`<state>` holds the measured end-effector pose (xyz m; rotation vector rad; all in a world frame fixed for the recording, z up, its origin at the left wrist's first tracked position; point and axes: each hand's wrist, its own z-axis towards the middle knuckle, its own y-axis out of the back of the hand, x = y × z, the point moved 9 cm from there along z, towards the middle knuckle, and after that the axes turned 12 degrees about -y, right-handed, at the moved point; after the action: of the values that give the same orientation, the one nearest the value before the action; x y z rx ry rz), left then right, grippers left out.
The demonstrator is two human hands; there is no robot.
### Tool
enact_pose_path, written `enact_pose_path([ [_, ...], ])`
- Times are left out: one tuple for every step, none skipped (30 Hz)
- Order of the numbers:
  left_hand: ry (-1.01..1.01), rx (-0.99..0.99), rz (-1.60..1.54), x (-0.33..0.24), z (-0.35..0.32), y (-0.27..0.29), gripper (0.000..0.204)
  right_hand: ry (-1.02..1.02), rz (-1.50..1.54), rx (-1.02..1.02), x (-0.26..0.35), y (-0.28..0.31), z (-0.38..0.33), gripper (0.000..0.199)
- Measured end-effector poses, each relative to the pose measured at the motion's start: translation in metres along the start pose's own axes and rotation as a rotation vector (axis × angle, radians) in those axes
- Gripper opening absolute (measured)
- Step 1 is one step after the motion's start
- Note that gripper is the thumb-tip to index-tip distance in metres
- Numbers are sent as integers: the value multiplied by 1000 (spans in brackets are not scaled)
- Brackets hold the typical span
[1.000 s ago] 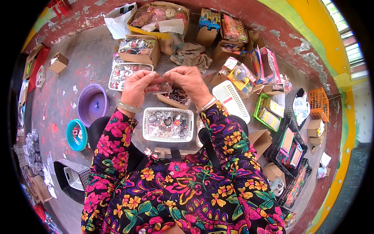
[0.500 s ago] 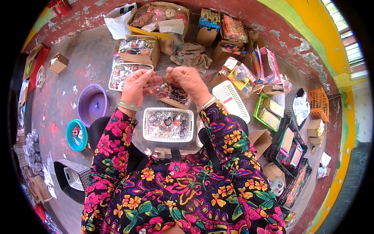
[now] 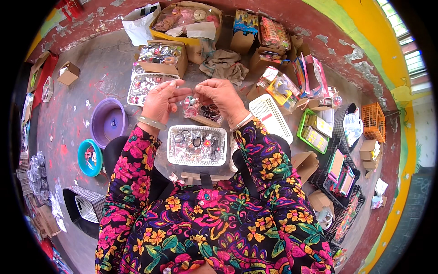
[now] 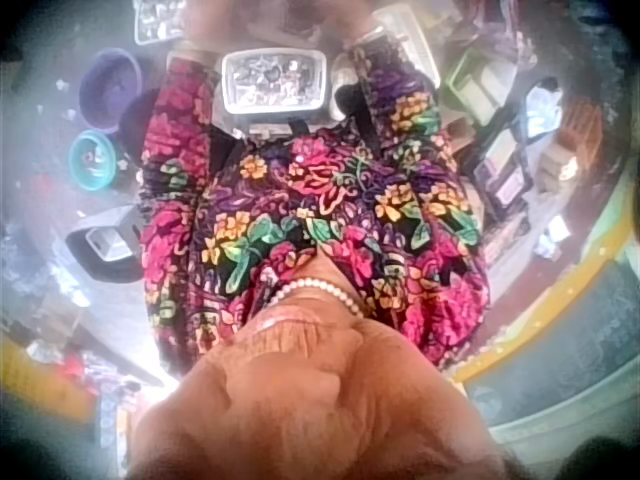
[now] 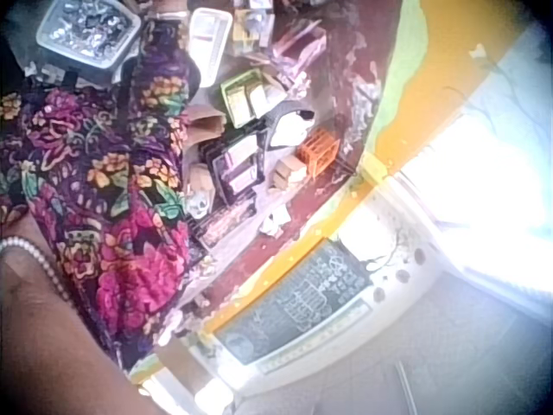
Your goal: The person sits on the floor surrounded by boxes and baskets, picking up small plastic bags containing hair accessories. They open the bags, remove the items, and place them into a white plastic basket. The person handles the items one by one, occasionally inspecting them before placing them in the basket.
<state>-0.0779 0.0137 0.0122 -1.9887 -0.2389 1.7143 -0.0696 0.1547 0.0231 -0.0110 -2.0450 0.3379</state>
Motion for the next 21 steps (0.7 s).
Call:
enact_pose_path([
  [-1, -16, -7, -1, -1, 0, 27, -14, 36, -18, -2, 5, 1, 14],
  [-2, -31, -14, -2, -1, 0, 29, -27, 72, -37, -4, 10, 2, 14],
  [78, -36, -2, 5, -2, 0, 30, -27, 127, -67, -5, 14, 3, 14],
  [157, -43, 11, 13, -3, 0, 30, -28, 182, -95, -6, 18, 3, 14],
  [236, -49, 24, 19, -6, 1, 31, -28, 237, -123, -7, 21, 4, 14],
  [246, -7, 6, 21, -7, -5, 30, -22, 255, -140, -7, 23, 4, 14],
  [256, 36, -14, 23, -10, -11, 30, -16, 272, -158, -8, 24, 4, 14],
  [266, 79, -34, 25, -11, -15, 29, -11, 289, -175, -9, 25, 4, 15],
  [242, 97, -53, 27, -9, -16, 22, -4, 310, -166, -11, 25, 5, 14],
  [204, 101, -32, 29, -6, -14, 21, 4, 333, -159, -14, 25, 7, 14],
  [165, 105, -10, 30, -3, -12, 19, 11, 355, -150, -16, 25, 8, 14],
  [126, 108, 12, 29, -1, -9, 17, -15, 336, -121, -19, 24, 10, 14],
  [85, 59, 66, 26, 1, -3, 16, -40, 317, -93, -21, 22, 12, 14],
  [43, 11, 121, 21, 3, 4, 14, -65, 298, -65, -22, 20, 13, 13],
  [2, -37, 176, 17, 5, 10, 12, -99, 260, -37, -25, 17, 14, 13],
  [-50, -54, 183, 9, 5, 12, 12, -131, 223, -9, -27, 13, 14, 14],
  [-101, -71, 190, 0, 5, 14, 11, -163, 185, 20, -29, 9, 14, 14],
  [-152, -86, 196, -9, 5, 15, 11, -174, 190, 32, -31, 7, 14, 16],
  [-203, -109, 236, -21, 4, 14, 9, -182, 197, 43, -32, 4, 13, 18],
  [-192, -69, 294, -24, 3, 11, 9, -190, 205, 54, -33, 2, 12, 20],
  [-180, -27, 352, -26, 2, 11, 9, -181, 189, 49, -31, 1, 12, 23],
])
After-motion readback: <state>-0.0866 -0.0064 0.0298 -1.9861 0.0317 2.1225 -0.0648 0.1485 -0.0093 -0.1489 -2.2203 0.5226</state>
